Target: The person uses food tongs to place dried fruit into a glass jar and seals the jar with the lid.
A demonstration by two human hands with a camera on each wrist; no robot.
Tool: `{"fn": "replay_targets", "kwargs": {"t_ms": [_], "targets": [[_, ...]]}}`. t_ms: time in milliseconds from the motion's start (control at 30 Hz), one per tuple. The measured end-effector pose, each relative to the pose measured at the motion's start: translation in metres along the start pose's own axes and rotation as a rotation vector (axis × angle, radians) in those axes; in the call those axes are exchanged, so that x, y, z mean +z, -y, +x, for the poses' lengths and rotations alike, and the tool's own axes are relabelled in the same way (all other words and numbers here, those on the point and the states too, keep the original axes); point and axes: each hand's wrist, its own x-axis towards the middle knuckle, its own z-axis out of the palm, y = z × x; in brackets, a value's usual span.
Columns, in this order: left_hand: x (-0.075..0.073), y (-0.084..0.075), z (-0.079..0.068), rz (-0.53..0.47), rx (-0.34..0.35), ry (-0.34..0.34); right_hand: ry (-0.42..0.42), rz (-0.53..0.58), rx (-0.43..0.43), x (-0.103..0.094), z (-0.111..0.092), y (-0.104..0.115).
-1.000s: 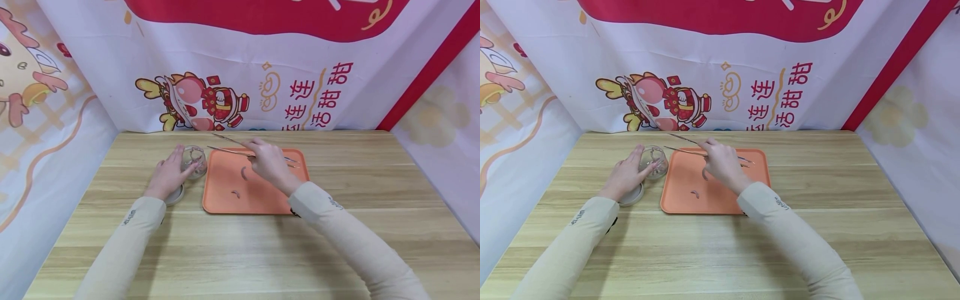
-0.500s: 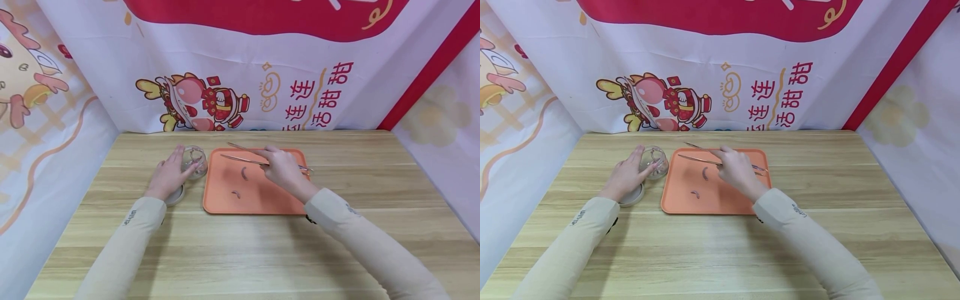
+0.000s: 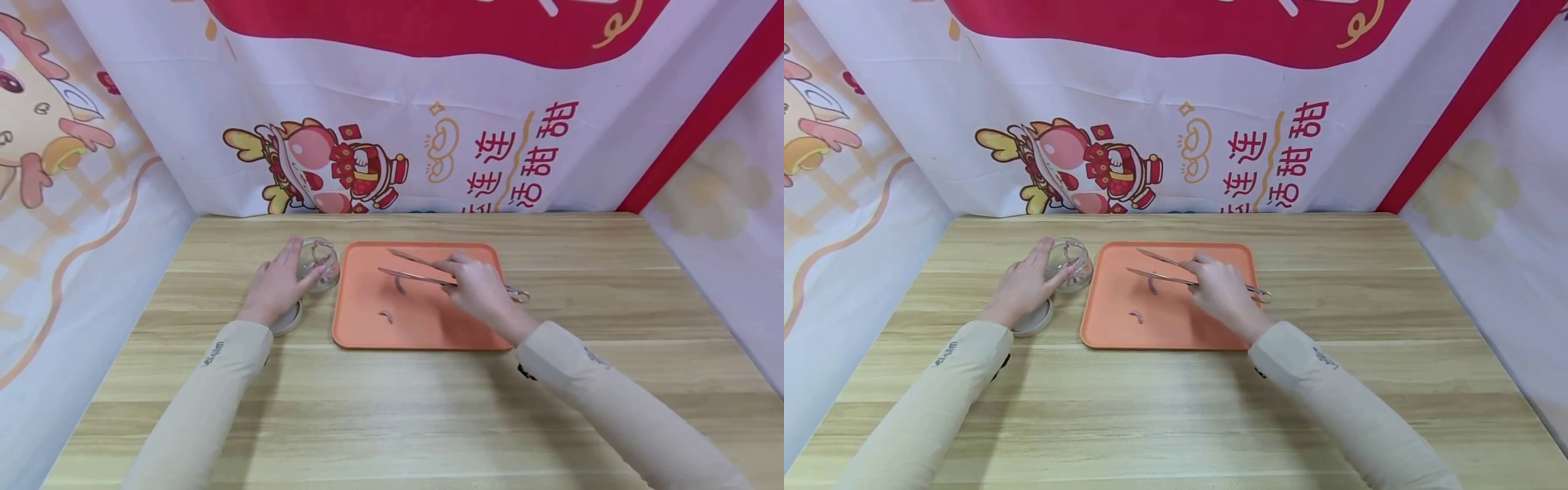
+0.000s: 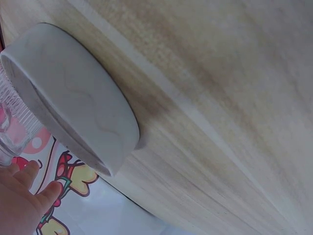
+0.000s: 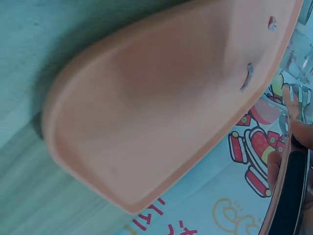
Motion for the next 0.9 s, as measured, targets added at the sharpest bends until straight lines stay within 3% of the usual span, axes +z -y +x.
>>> {"fn": "replay_targets", "kwargs": {"t_ms": [900], "targets": [[0.0,0.002,0.001,-0.006,0.014,0.0,0.054,-0.014,0.043,0.022,-0.018,-0.011]]}}
